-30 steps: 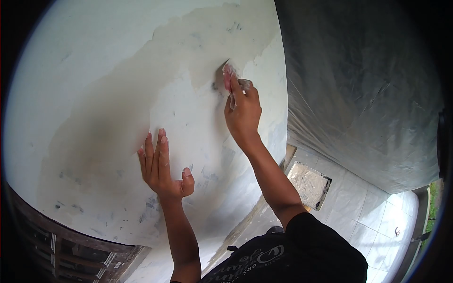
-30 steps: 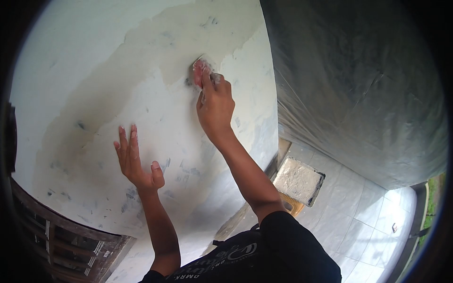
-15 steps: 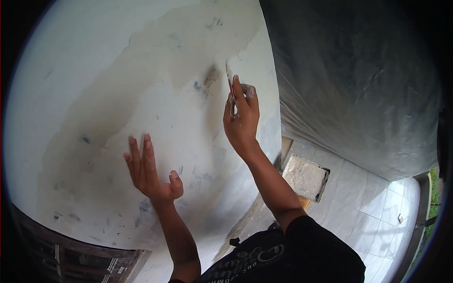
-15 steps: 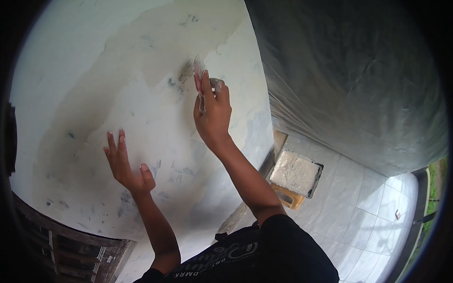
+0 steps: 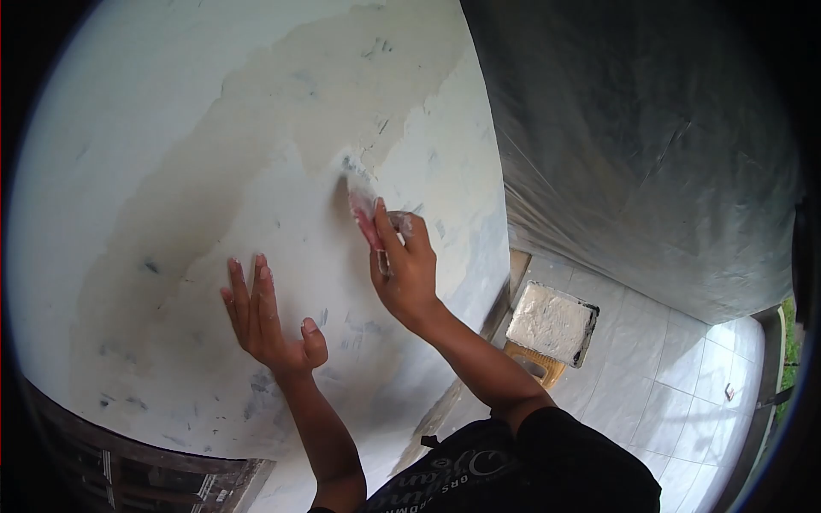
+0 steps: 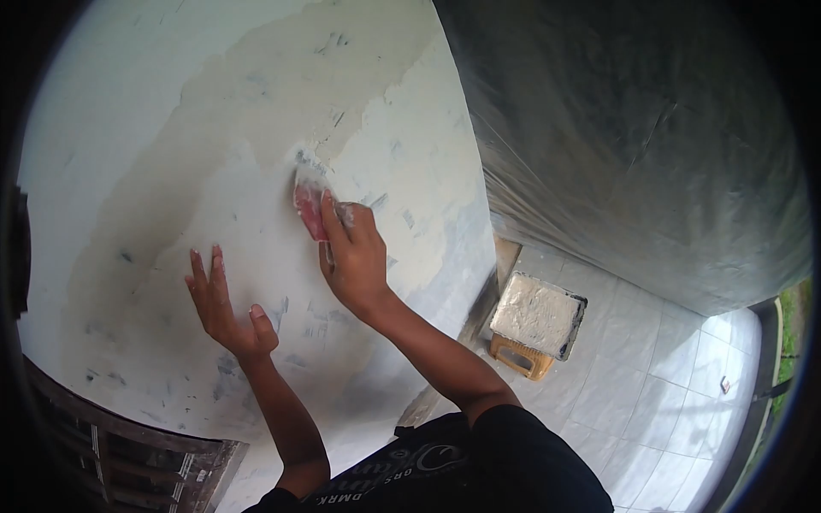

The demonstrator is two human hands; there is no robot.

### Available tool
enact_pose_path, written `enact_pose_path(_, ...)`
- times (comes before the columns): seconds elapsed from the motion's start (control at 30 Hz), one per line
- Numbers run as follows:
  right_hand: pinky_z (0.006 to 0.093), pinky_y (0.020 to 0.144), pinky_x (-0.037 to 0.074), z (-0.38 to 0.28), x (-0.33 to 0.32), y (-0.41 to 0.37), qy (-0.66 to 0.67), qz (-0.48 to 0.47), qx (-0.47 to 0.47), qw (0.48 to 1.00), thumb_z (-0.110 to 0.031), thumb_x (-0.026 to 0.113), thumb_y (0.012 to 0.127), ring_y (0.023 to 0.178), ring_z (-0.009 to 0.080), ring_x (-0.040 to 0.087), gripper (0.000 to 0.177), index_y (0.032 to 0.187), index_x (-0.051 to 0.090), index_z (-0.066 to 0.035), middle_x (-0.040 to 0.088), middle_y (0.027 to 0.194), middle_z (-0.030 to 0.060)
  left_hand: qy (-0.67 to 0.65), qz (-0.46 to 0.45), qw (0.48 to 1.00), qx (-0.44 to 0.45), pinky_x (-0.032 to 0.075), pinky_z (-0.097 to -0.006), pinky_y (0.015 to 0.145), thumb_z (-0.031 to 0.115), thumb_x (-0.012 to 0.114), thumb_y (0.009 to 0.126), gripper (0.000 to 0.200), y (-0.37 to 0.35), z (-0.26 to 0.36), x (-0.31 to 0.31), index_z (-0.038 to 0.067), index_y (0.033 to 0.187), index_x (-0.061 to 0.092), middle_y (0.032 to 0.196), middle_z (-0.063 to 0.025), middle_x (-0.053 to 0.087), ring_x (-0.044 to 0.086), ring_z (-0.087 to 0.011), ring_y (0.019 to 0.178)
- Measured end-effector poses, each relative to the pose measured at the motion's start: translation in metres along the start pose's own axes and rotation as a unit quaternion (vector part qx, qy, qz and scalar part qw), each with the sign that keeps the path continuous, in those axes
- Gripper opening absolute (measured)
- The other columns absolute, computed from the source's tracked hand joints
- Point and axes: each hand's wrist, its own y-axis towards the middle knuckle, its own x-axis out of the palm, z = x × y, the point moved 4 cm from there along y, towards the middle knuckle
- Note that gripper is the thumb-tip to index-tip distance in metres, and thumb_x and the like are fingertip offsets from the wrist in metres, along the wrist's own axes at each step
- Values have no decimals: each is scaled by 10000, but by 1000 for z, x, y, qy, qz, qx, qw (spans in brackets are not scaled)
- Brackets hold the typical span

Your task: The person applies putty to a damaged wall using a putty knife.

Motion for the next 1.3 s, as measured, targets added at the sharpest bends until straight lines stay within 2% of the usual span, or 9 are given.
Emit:
enact_pose_path(0.17, 354, 783, 496, 37, 3, 58, -30, 87, 34, 995, 104, 606, 813, 931, 294, 549, 572, 1374, 503, 58, 549, 1063, 174, 1, 0, 1000, -9, 233, -593, 1144, 340, 424, 873, 629, -1, 1, -1, 23, 1412, 489, 1366, -177, 592, 438, -439, 1366)
enact_pose_path(0.23, 386, 785, 510, 41, 17, 72, -92, 76, 55, 991, 76, 621, 810, 962, 317, 546, 542, 1343, 522, 63, 550, 1087, 173, 6, 10, 1000, -10, 231, -535, 1170, 333, 425, 832, 644, -1, 0, -1, 14, 1382, 529, 1335, -156, 622, 470, -417, 1350)
enact_pose_path(0.3, 411, 780, 527, 28, 36, 70, -138, 55, 19, 989, 29, 676, 750, 1005, 351, 531, 533, 1269, 560, 68, 547, 1114, 177, 4, 8, 1000, -7, 237, -559, 1157, 337, 424, 853, 635, -1, -1, -1, 12, 1392, 514, 1348, -166, 609, 458, -427, 1355)
enact_pose_path(0.5, 395, 788, 534, -21, 17, 0, -7, -55, 30, 998, 84, 690, 712, 1032, 335, 546, 653, 1341, 518, 52, 536, 1110, 183, -3, 2, 1000, -7, 249, -581, 1141, 334, 425, 871, 623, -1, 2, -2, 9, 1397, 501, 1356, -176, 600, 453, -434, 1356)
enact_pose_path(0.63, 342, 743, 492, 5, -11, 11, -7, 1, 81, 997, 128, 606, 786, 915, 263, 522, 577, 1353, 503, 92, 523, 1023, 170, -6, 8, 1000, -2, 253, -575, 1141, 327, 423, 866, 624, -1, 1, -2, 10, 1398, 499, 1346, -180, 606, 454, -435, 1355)
enact_pose_path(0.77, 373, 784, 487, 36, -1, 65, -104, 82, 74, 988, 98, 588, 826, 944, 304, 518, 514, 1326, 480, 144, 518, 1072, 200, -1, 1, 1000, -5, 256, -572, 1141, 326, 424, 865, 625, -1, 1, -2, 11, 1400, 497, 1342, -181, 609, 456, -439, 1352)
enact_pose_path(0.93, 394, 815, 514, -2, 39, 53, -131, 0, 1, 991, 36, 605, 765, 964, 349, 522, 532, 1276, 505, 150, 528, 1130, 249, -3, 3, 1000, -7, 261, -568, 1139, 326, 427, 868, 623, -1, 1, -2, 8, 1399, 496, 1341, -183, 609, 461, -442, 1347)
enact_pose_path(1.1, 424, 786, 488, -37, 3, -13, 24, -83, 42, 995, 78, 660, 724, 929, 369, 506, 678, 1368, 452, 121, 513, 1006, 229, -6, 11, 1000, -3, 262, -571, 1137, 318, 433, 864, 623, 0, 1, -2, 10, 1403, 492, 1337, -186, 611, 462, -443, 1346)
enact_pose_path(1.3, 403, 756, 456, 34, -9, 43, -75, 26, 87, 993, 42, 617, 824, 868, 294, 497, 608, 1401, 432, 99, 507, 905, 161, 0, 15, 1000, -5, 272, -546, 1143, 317, 431, 843, 626, -2, 1, -2, 10, 1382, 516, 1323, -168, 625, 479, -428, 1337)
